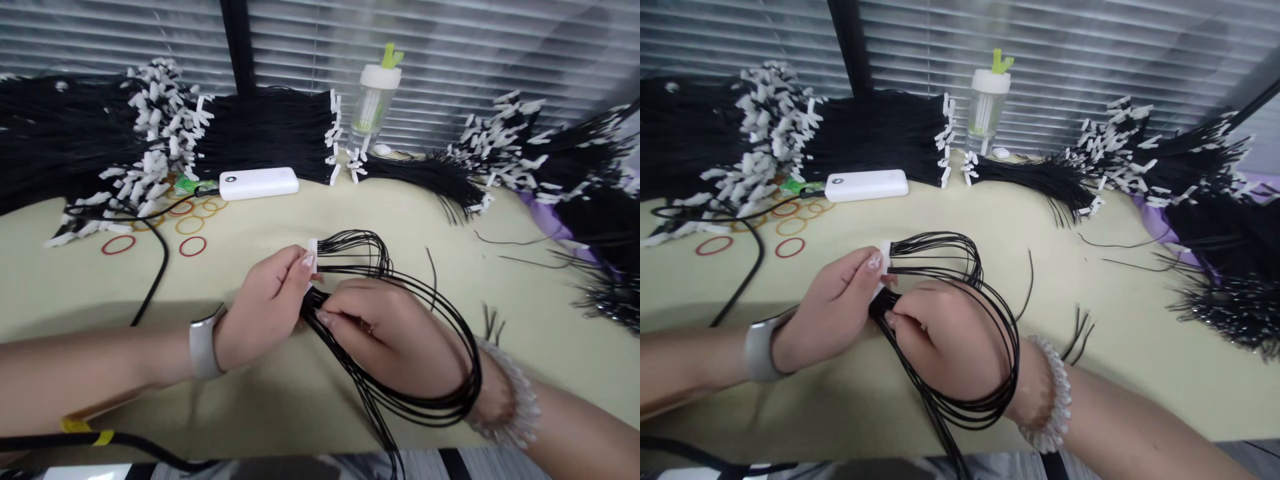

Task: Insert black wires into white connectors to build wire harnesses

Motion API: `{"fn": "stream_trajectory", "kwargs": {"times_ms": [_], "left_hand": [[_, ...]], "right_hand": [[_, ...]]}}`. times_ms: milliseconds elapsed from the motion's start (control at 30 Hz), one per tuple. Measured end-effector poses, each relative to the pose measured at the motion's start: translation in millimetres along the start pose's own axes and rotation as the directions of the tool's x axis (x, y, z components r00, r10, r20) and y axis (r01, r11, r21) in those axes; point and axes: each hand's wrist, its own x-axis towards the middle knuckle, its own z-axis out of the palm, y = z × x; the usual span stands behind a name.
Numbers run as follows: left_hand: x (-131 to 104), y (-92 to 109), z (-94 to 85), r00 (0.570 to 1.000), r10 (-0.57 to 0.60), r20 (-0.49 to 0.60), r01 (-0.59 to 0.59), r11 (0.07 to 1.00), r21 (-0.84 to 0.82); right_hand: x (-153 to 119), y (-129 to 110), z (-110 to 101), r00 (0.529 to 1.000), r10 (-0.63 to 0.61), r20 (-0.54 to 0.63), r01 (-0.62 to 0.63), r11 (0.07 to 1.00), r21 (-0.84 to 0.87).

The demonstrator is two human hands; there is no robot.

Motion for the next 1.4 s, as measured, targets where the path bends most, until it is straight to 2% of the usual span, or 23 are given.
{"fn": "stream_trajectory", "kwargs": {"times_ms": [233, 333, 467, 533, 567, 600, 667, 733, 767, 833, 867, 900, 933, 1033, 1067, 1133, 1200, 1267, 1400], "left_hand": [[1.6, -0.2, 0.6, 0.999, -0.007, 0.035, 0.006, 1.0, 0.023], [1.5, 0.3, 0.2, 0.999, -0.013, 0.05, 0.012, 1.0, 0.014], [0.8, -0.2, 0.0, 0.993, -0.097, 0.068, 0.099, 0.995, -0.034], [0.3, -1.1, 0.0, 0.983, -0.158, 0.092, 0.166, 0.982, -0.087], [0.0, -1.6, -0.1, 0.979, -0.178, 0.098, 0.188, 0.976, -0.106], [-0.2, -2.0, -0.2, 0.978, -0.184, 0.093, 0.194, 0.975, -0.111], [-0.7, -2.1, -0.4, 0.987, -0.149, 0.067, 0.154, 0.985, -0.079], [-1.4, -1.5, -0.7, 0.995, -0.087, 0.051, 0.088, 0.995, -0.037], [-1.8, -1.0, -0.9, 0.997, -0.059, 0.055, 0.061, 0.998, -0.023], [-2.6, 0.0, -1.4, 0.996, -0.022, 0.082, 0.023, 1.0, -0.013], [-3.0, 0.4, -1.7, 0.995, -0.011, 0.099, 0.012, 1.0, -0.012], [-3.4, 0.6, -1.9, 0.994, -0.002, 0.114, 0.003, 1.0, -0.011], [-3.6, 0.7, -2.1, 0.992, 0.007, 0.123, -0.006, 1.0, -0.01], [-3.8, 0.4, -2.2, 0.992, 0.01, 0.127, -0.008, 1.0, -0.018], [-3.7, 0.2, -2.1, 0.992, -0.001, 0.128, 0.004, 1.0, -0.026], [-3.7, -0.3, -1.7, 0.989, -0.041, 0.142, 0.048, 0.998, -0.048], [-3.7, -0.6, -1.5, 0.984, -0.078, 0.158, 0.089, 0.994, -0.069], [-3.5, -0.8, -1.3, 0.983, -0.082, 0.161, 0.096, 0.993, -0.075], [-2.3, -0.7, -1.2, 0.988, -0.047, 0.146, 0.057, 0.996, -0.062]], "right_hand": [[1.8, -0.1, 4.8, 0.999, -0.016, -0.05, 0.011, 0.994, -0.109], [-0.1, 1.6, 0.7, 0.996, -0.021, -0.082, 0.005, 0.98, -0.197], [-6.4, 21.0, -19.5, 0.993, -0.012, -0.114, -0.033, 0.921, -0.387], [-9.5, 34.6, -35.0, 0.983, 0.004, -0.182, -0.071, 0.928, -0.365], [-10.6, 40.7, -43.2, 0.977, 0.062, -0.204, -0.123, 0.946, -0.3], [-11.5, 46.1, -51.3, 0.951, 0.134, -0.279, -0.2, 0.954, -0.222], [-12.3, 54.6, -65.8, 0.835, 0.236, -0.498, -0.275, 0.961, -0.007], [-12.0, 60.5, -76.2, 0.693, 0.262, -0.672, -0.179, 0.965, 0.192], [-11.6, 62.4, -79.4, 0.644, 0.261, -0.719, -0.102, 0.961, 0.257], [-10.5, 63.2, -81.5, 0.577, 0.286, -0.765, -0.026, 0.942, 0.334], [-9.9, 61.9, -80.4, 0.559, 0.305, -0.771, -0.022, 0.935, 0.354], [-9.3, 59.4, -78.1, 0.558, 0.318, -0.766, -0.023, 0.929, 0.368], [-8.7, 56.0, -74.8, 0.583, 0.32, -0.746, -0.022, 0.925, 0.379], [-7.5, 42.9, -61.5, 0.758, 0.262, -0.598, -0.021, 0.925, 0.378], [-7.2, 38.7, -57.0, 0.817, 0.22, -0.534, -0.029, 0.939, 0.342], [-6.7, 31.8, -49.5, 0.9, 0.128, -0.417, -0.052, 0.981, 0.188], [-6.3, 27.4, -44.3, 0.94, 0.033, -0.341, -0.038, 0.999, -0.009], [-5.9, 25.1, -41.4, 0.954, -0.047, -0.297, 0.009, 0.992, -0.128], [-5.3, 23.6, -39.2, 0.967, -0.114, -0.228, 0.081, 0.986, -0.146]]}}
